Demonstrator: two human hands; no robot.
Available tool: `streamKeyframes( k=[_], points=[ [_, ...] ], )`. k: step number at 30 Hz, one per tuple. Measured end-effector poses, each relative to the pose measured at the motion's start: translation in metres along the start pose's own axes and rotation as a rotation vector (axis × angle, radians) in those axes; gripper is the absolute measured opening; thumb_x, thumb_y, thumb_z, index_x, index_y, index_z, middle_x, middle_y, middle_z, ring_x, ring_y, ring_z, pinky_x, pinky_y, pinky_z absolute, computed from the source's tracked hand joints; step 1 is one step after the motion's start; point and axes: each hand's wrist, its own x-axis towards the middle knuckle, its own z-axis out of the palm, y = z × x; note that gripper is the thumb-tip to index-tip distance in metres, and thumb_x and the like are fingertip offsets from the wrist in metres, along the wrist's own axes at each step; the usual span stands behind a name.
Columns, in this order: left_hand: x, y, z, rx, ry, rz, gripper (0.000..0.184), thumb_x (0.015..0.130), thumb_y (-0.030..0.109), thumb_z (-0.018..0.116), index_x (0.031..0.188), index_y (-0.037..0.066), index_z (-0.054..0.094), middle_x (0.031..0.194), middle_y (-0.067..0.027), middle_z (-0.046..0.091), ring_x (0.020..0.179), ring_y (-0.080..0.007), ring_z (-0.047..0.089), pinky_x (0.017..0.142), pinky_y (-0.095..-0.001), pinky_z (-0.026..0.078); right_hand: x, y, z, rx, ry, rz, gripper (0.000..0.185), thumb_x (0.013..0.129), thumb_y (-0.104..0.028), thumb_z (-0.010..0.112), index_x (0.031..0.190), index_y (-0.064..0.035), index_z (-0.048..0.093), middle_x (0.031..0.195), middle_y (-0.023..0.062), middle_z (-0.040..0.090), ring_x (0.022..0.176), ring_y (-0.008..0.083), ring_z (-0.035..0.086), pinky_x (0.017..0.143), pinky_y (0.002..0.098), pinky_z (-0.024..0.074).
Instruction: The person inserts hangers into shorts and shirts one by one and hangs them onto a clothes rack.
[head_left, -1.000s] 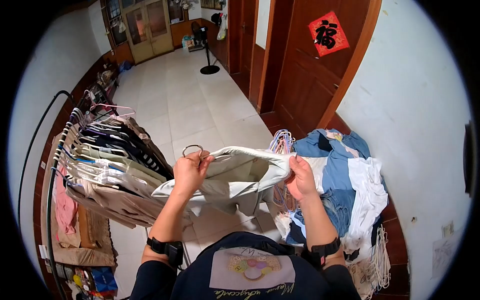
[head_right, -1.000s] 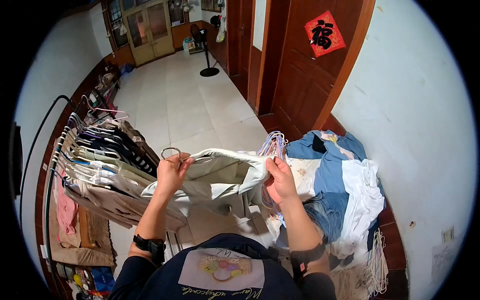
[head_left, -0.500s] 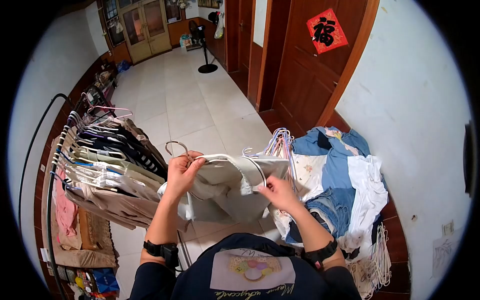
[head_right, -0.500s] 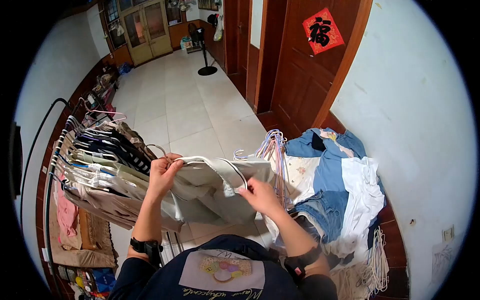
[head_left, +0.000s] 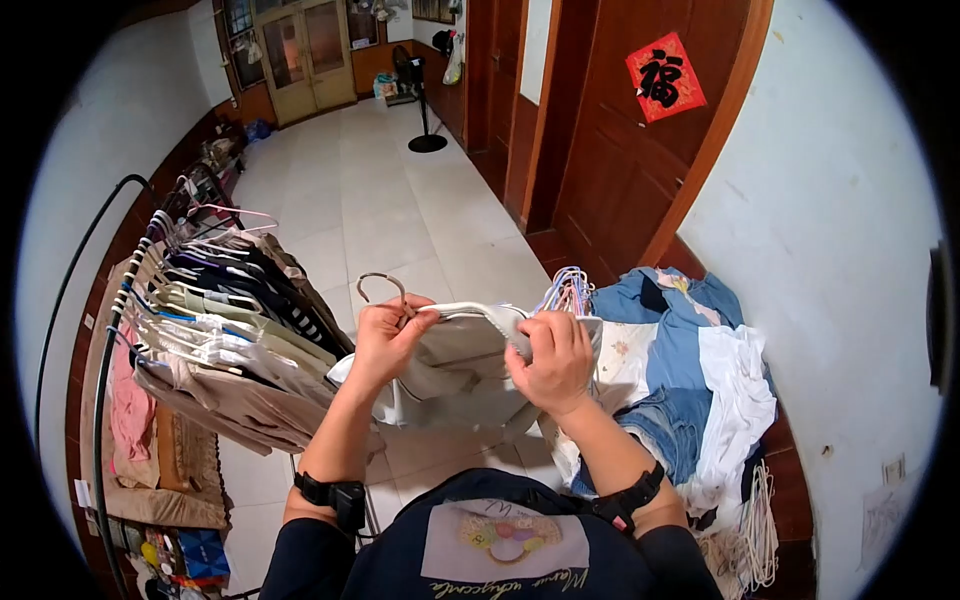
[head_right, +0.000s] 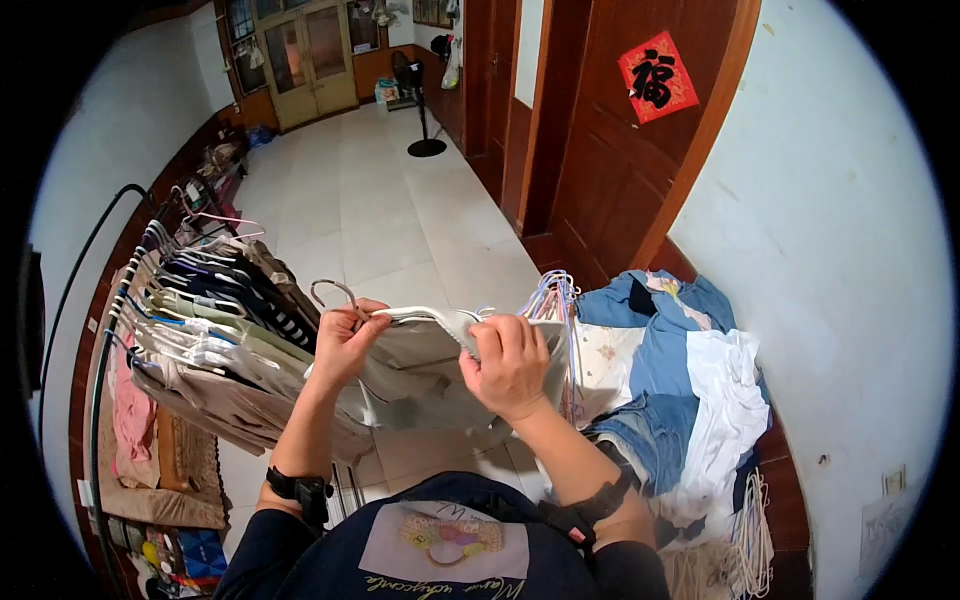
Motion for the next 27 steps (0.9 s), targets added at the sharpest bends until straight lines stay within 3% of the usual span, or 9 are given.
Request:
streamKeyframes(
  k=[1, 8, 9, 12, 14, 18, 20, 21, 27],
  points=[
    [0.0, 0.0, 0.0, -0.026, 0.0, -0.025, 0.014, 0.089, 0.01, 0.068, 0.092, -0.004, 0.068, 0.069, -0.0011, 0.063, 0.065, -0.006, 0.052, 0.059, -0.0222, 0.043, 0.005, 0.0, 0.0, 0.013, 0.029, -0.005, 0.031, 0.058, -0.008, 0.071, 0.087, -0.0093, 0.059, 0.088, 0.0059, 0.055, 0.08, 0.0245, 0.057, 0.068, 0.0368, 0.0447],
    [0.009, 0.003, 0.004, 0.034, -0.043, -0.007, 0.019, 0.085, 0.009, 0.073, 0.099, -0.002, 0.066, 0.079, 0.0012, 0.066, 0.074, -0.0049, 0.056, 0.066, -0.0209, 0.046, 0.021, -0.004, -0.001, 0.162, -0.055, -0.131, 0.025, 0.063, -0.011, 0.073, 0.083, -0.0088, 0.059, 0.081, 0.0064, 0.055, 0.076, 0.0248, 0.058, 0.067, 0.0358, 0.044],
    [0.012, 0.006, 0.005, 0.0, 0.006, 0.03, 0.016, 0.083, 0.009, 0.074, 0.095, -0.001, 0.069, 0.069, 0.0008, 0.062, 0.065, -0.004, 0.051, 0.058, -0.0227, 0.043, 0.028, -0.004, -0.005, 0.166, -0.057, -0.134, 0.025, 0.063, -0.011, 0.073, 0.083, -0.0088, 0.059, 0.081, 0.0064, 0.055, 0.076, 0.0248, 0.058, 0.067, 0.0358, 0.044],
    [0.015, 0.023, -0.001, -0.04, -0.05, -0.067, 0.017, 0.083, 0.01, 0.074, 0.095, -0.001, 0.069, 0.068, 0.0032, 0.061, 0.065, -0.004, 0.05, 0.059, -0.0227, 0.043, 0.042, 0.003, -0.007, 0.181, 0.037, -0.151, 0.022, 0.07, -0.013, 0.073, 0.086, -0.0084, 0.058, 0.081, 0.0073, 0.055, 0.073, 0.0273, 0.058, 0.064, 0.0373, 0.0448],
    [0.02, 0.014, -0.001, -0.105, -0.076, -0.132, 0.02, 0.082, 0.01, 0.075, 0.098, -0.001, 0.068, 0.073, 0.0042, 0.061, 0.068, -0.0037, 0.051, 0.061, -0.0219, 0.043, 0.04, 0.007, 0.003, 0.441, -0.177, 0.007, 0.019, 0.076, -0.014, 0.071, 0.087, -0.0076, 0.057, 0.082, 0.0082, 0.055, 0.072, 0.0296, 0.058, 0.061, 0.0393, 0.0458],
    [0.023, 0.018, 0.001, -0.095, -0.169, -0.096, 0.029, 0.084, 0.008, 0.075, 0.108, 0.0, 0.063, 0.084, 0.0054, 0.059, 0.074, -0.002, 0.05, 0.064, -0.019, 0.041, 0.045, 0.001, -0.001, 0.325, -0.256, 0.043, 0.02, 0.083, -0.017, 0.067, 0.086, -0.0066, 0.05, 0.082, 0.0104, 0.056, 0.069, 0.0335, 0.06, 0.057, 0.0423, 0.0457],
    [0.023, 0.014, 0.0, 0.011, -0.178, 0.063, 0.031, 0.082, 0.003, 0.074, 0.11, -0.002, 0.062, 0.09, 0.0011, 0.062, 0.078, -0.0061, 0.053, 0.068, -0.0234, 0.045, 0.046, 0.004, -0.003, 0.305, -0.27, 0.065, 0.02, 0.084, -0.019, 0.066, 0.088, -0.0076, 0.05, 0.081, 0.0113, 0.057, 0.068, 0.0349, 0.06, 0.056, 0.0428, 0.0455],
    [0.025, 0.013, -0.004, 0.193, -0.175, 0.209, 0.036, 0.077, -0.004, 0.069, 0.112, 0.001, 0.062, 0.095, -0.0052, 0.063, 0.081, -0.016, 0.059, 0.074, -0.0287, 0.048, 0.046, 0.009, -0.003, 0.286, -0.267, 0.092, 0.02, 0.085, -0.018, 0.066, 0.089, -0.008, 0.05, 0.081, 0.0112, 0.059, 0.068, 0.0349, 0.061, 0.056, 0.0427, 0.0457],
    [0.012, -0.001, -0.028, 0.807, -0.157, 0.024, 0.039, 0.07, -0.001, 0.063, 0.107, 0.011, 0.063, 0.098, -0.0107, 0.06, 0.089, -0.0333, 0.062, 0.078, -0.0397, 0.051, 0.049, 0.013, -0.012, 0.28, -0.309, 0.116, 0.018, 0.083, -0.018, 0.068, 0.097, -0.0121, 0.059, 0.081, 0.0085, 0.065, 0.07, 0.0325, 0.063, 0.057, 0.0419, 0.0468]
  ],
)
